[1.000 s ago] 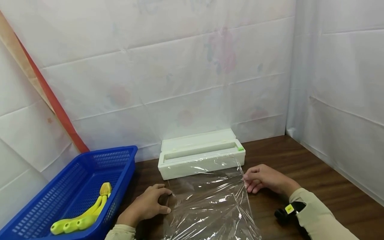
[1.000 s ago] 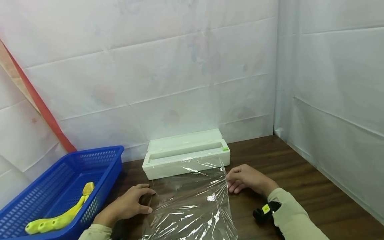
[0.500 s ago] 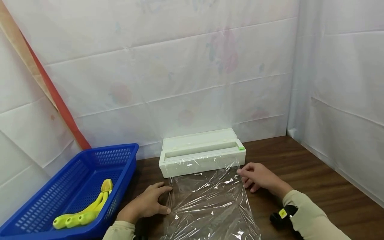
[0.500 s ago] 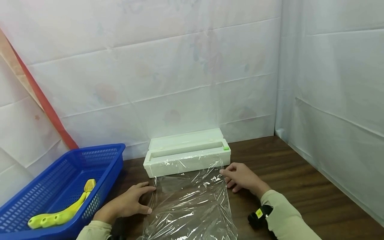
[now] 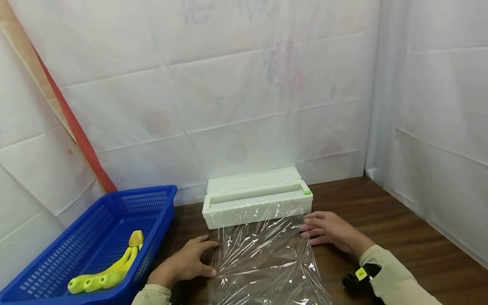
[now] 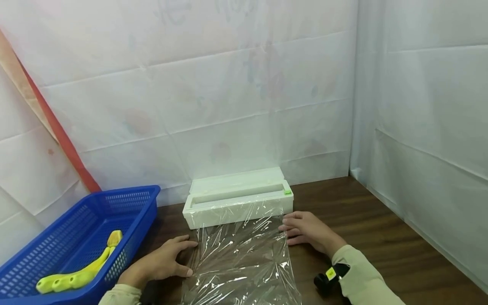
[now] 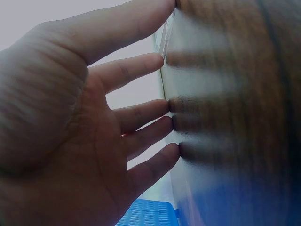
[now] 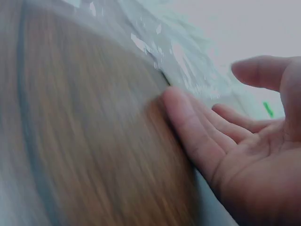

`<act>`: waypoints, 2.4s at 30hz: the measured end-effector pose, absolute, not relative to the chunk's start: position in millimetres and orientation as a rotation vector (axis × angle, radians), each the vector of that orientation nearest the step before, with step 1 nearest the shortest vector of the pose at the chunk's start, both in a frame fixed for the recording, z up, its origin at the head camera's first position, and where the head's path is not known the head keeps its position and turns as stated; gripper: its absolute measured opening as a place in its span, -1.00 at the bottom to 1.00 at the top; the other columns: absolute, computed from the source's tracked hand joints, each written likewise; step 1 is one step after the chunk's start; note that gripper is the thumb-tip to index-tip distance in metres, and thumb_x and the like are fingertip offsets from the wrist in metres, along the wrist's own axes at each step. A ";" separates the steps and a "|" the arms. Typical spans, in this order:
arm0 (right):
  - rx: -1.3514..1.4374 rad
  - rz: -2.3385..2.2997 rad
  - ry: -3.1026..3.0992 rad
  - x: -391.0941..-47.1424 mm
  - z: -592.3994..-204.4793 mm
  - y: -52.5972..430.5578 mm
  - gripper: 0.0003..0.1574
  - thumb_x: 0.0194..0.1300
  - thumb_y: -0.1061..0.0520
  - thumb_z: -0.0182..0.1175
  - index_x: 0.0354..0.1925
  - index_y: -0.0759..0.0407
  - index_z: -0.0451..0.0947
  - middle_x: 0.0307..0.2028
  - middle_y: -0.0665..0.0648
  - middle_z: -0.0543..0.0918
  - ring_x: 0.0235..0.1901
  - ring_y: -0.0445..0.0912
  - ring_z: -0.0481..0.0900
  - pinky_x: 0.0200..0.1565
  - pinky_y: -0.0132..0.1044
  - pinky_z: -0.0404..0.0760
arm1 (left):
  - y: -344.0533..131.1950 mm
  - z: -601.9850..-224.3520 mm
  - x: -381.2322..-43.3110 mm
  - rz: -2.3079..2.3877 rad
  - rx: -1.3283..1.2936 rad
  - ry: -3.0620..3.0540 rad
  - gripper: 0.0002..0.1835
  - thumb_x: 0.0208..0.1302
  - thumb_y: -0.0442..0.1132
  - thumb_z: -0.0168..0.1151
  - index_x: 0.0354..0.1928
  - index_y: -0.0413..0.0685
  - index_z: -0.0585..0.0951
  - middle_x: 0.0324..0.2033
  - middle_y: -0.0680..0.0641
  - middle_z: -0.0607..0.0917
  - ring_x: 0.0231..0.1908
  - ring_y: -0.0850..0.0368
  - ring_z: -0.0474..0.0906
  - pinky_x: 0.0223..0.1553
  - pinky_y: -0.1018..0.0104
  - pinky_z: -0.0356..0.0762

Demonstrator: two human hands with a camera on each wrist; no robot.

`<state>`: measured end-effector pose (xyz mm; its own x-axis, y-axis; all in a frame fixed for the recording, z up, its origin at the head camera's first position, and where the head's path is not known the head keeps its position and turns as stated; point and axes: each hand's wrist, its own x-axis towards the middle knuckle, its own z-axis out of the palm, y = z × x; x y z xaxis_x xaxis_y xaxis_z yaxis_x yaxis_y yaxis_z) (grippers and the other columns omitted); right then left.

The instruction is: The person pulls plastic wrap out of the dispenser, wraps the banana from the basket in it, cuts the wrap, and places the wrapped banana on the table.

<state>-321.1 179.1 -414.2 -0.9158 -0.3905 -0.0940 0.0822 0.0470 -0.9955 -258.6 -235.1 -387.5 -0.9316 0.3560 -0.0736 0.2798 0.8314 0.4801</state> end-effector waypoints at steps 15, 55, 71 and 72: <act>-0.276 -1.800 2.161 -320.1 -408.4 183.3 -0.63 0.23 0.09 0.20 -0.12 0.38 0.54 -0.38 0.17 0.61 -0.44 -0.06 0.61 -0.45 -0.23 0.58 | -235.1 -386.7 -258.4 0.709 0.497 2.859 -0.26 -0.17 -0.04 0.51 0.16 -0.01 0.50 0.27 -0.31 0.24 0.25 -0.34 0.09 0.06 -0.28 0.20; -0.381 -1.607 2.104 -315.1 -406.5 194.1 -0.70 0.22 0.11 0.13 -0.27 0.39 0.53 -0.43 0.24 0.63 -0.53 -0.07 0.61 -0.57 -0.28 0.56 | -229.8 -384.9 -259.1 0.699 0.459 2.860 -0.27 -0.15 -0.02 0.50 0.16 -0.03 0.50 0.28 -0.31 0.23 0.26 -0.31 0.08 0.11 -0.24 0.17; -0.337 -1.597 2.595 -317.5 -398.7 177.4 -0.47 0.22 0.14 0.18 0.11 0.35 0.36 -0.15 0.30 0.55 -0.31 -0.02 0.58 -0.42 -0.18 0.60 | -238.6 -381.6 -261.5 0.925 0.617 2.876 -0.27 -0.07 0.08 0.42 0.12 -0.14 0.44 0.09 -0.13 0.45 0.14 -0.10 0.31 0.13 -0.12 0.22; -0.346 -1.614 2.626 -317.5 -398.3 176.9 -0.44 0.22 0.14 0.18 0.13 0.35 0.34 -0.09 0.33 0.53 -0.26 0.00 0.57 -0.38 -0.18 0.61 | -239.3 -381.5 -261.8 0.935 0.601 2.876 -0.27 -0.04 0.09 0.40 0.14 -0.13 0.43 0.11 -0.12 0.44 0.15 -0.09 0.30 0.14 -0.11 0.21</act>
<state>-317.5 176.9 -398.3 -0.9743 -0.2097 0.0823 -0.1682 0.4339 -0.8851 -261.8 -239.3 -381.5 -0.9223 0.3811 0.0642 0.3459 0.7401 0.5767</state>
